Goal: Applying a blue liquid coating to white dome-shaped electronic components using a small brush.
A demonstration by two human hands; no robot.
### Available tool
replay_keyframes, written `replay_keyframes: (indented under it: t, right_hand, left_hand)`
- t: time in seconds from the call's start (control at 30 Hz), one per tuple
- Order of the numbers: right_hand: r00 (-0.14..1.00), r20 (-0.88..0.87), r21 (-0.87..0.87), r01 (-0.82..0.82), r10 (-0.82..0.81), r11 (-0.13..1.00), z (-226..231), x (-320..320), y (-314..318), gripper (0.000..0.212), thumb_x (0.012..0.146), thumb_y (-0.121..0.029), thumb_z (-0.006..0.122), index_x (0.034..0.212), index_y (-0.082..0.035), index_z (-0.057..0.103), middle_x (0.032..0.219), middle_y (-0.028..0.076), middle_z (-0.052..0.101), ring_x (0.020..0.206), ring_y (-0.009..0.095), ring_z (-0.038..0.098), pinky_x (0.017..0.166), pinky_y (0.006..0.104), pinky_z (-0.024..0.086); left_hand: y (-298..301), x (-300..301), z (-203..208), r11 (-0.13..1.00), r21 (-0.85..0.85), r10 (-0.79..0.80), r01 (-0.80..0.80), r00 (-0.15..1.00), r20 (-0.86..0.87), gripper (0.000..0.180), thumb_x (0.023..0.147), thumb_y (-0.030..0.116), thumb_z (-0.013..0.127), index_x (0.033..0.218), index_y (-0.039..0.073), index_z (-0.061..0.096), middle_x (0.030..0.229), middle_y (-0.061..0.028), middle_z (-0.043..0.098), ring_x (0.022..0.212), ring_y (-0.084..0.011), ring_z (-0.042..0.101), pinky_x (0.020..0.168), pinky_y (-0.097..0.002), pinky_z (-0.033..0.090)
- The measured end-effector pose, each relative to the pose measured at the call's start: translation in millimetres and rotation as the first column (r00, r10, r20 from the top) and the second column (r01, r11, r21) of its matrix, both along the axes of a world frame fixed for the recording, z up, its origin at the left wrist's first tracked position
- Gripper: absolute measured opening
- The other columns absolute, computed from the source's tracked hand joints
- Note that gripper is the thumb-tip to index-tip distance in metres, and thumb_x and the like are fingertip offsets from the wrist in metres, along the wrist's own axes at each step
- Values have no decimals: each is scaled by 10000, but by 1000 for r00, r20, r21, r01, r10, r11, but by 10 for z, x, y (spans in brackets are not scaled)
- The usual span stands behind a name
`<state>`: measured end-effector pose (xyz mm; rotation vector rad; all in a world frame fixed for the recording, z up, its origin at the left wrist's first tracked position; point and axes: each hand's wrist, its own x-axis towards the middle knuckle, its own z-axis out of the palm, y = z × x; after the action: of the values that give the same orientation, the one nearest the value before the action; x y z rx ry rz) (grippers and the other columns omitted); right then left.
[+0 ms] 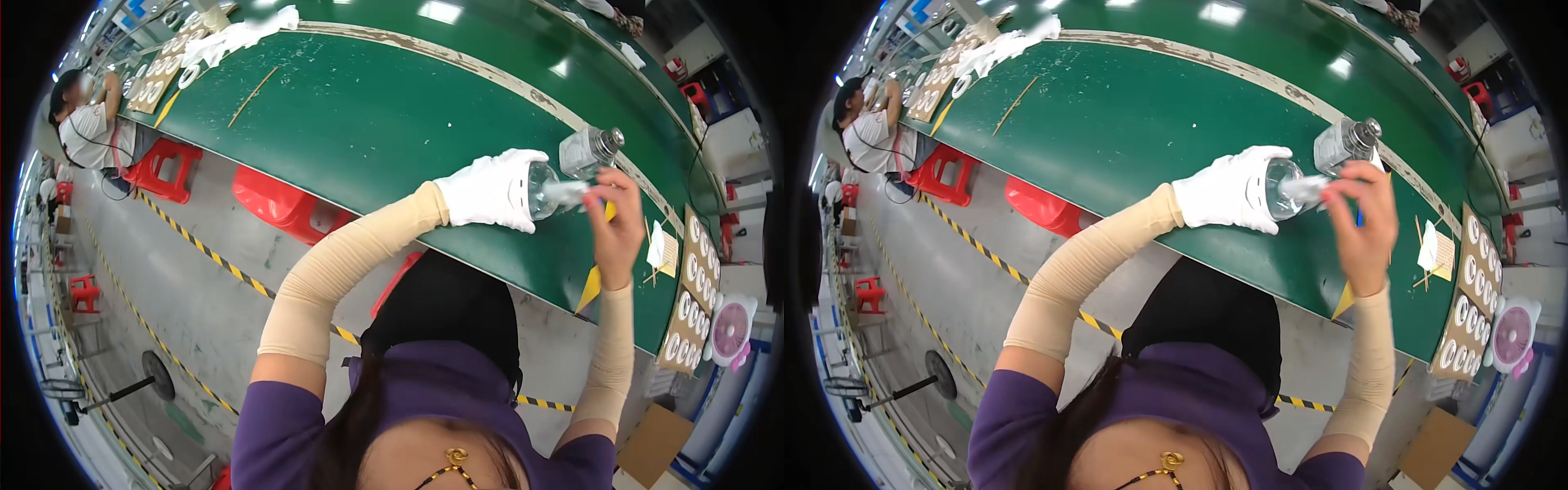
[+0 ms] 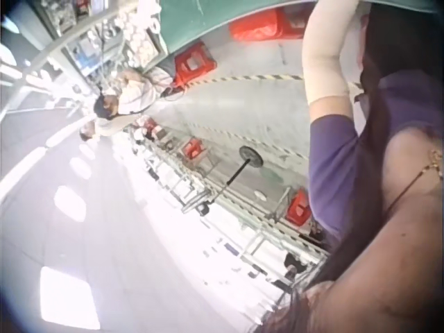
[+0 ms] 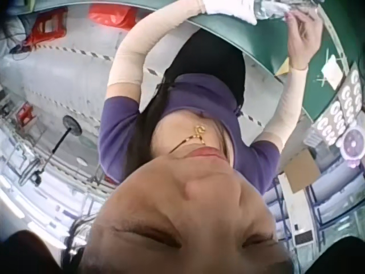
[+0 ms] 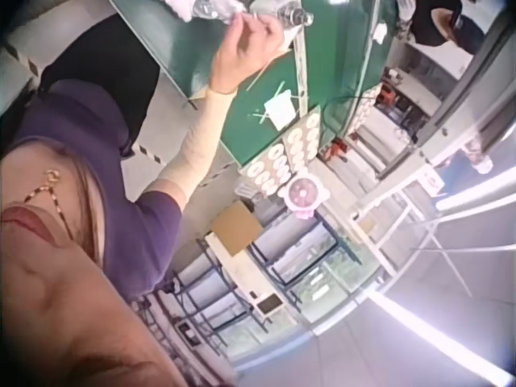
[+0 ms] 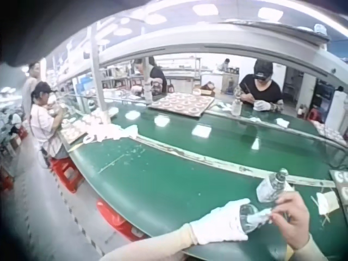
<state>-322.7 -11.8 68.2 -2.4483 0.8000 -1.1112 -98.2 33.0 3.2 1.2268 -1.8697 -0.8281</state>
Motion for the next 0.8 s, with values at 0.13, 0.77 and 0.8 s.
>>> replay_keyframes:
  t: [0.13,0.77,0.8]
  right_hand:
    - [987,-88,40,-131,134,991,-203,312,312,152,771,11,714,903,-5,639,1278,160,547,1217,315,524,989,408,423]
    - [996,-75,21,44,-43,999,-335,599,145,176,824,-63,700,953,-15,592,1011,114,628,908,211,603,777,305,480]
    - [997,-69,-69,-32,27,997,-332,568,196,209,805,-51,711,980,-18,602,1077,127,626,986,244,607,832,319,484]
  left_hand:
    - [50,-49,-5,999,34,10,-10,1000,9,940,665,436,810,1401,95,337,1282,-161,498,1100,-329,559,959,-399,428]
    - [56,-100,-157,968,-225,130,-108,988,85,728,697,376,758,1264,35,456,1190,-188,492,1029,-353,555,897,-410,466]
    - [50,-70,-176,980,-189,72,-61,996,49,711,695,352,769,1256,41,463,1173,-171,504,1002,-343,564,883,-400,474]
